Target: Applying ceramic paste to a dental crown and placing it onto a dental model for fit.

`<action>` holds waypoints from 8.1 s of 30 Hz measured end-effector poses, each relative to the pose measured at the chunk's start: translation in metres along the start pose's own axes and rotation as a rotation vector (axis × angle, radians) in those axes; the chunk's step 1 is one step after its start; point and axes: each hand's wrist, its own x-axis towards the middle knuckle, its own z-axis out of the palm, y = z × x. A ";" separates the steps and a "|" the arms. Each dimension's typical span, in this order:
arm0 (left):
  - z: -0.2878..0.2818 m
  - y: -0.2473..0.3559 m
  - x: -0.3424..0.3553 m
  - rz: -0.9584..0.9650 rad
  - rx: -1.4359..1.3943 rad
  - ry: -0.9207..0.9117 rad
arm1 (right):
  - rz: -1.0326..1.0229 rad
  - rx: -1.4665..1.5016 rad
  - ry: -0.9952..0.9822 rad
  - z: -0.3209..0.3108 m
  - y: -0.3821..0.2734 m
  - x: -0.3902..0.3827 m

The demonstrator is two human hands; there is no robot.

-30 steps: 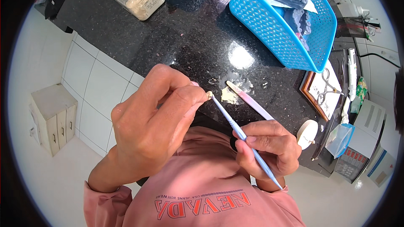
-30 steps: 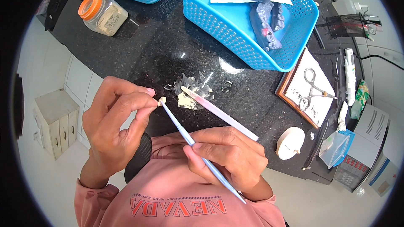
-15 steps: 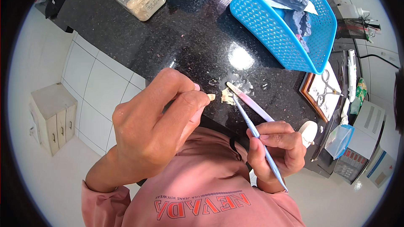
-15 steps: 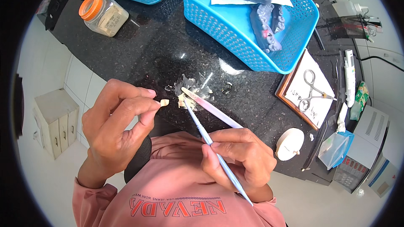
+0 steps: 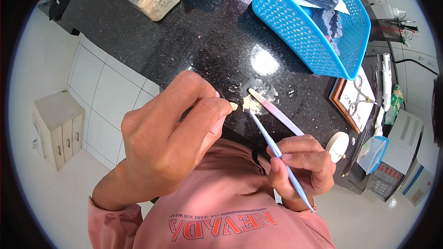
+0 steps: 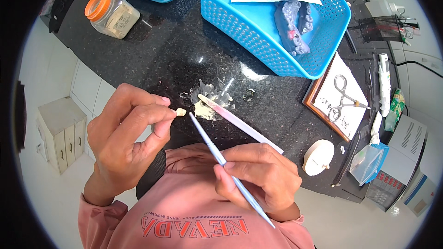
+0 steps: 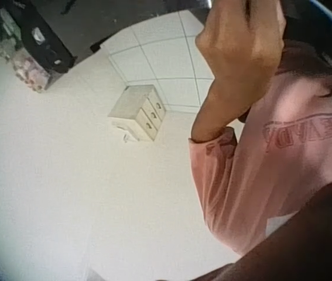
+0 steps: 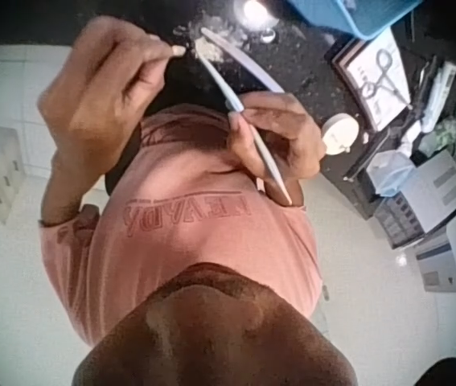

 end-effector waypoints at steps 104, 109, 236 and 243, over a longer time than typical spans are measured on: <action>0.009 -0.007 -0.009 0.001 -0.024 0.071 | 0.014 -0.635 -0.107 -0.021 0.011 0.019; 0.009 -0.007 -0.009 -0.003 0.000 0.062 | -0.003 -0.622 -0.175 -0.023 0.008 0.018; 0.010 -0.014 -0.001 -0.005 -0.171 0.074 | 0.122 -0.546 0.033 0.033 -0.006 0.022; 0.006 -0.018 -0.001 0.020 -0.189 0.039 | 0.072 -0.557 0.021 0.042 -0.004 0.030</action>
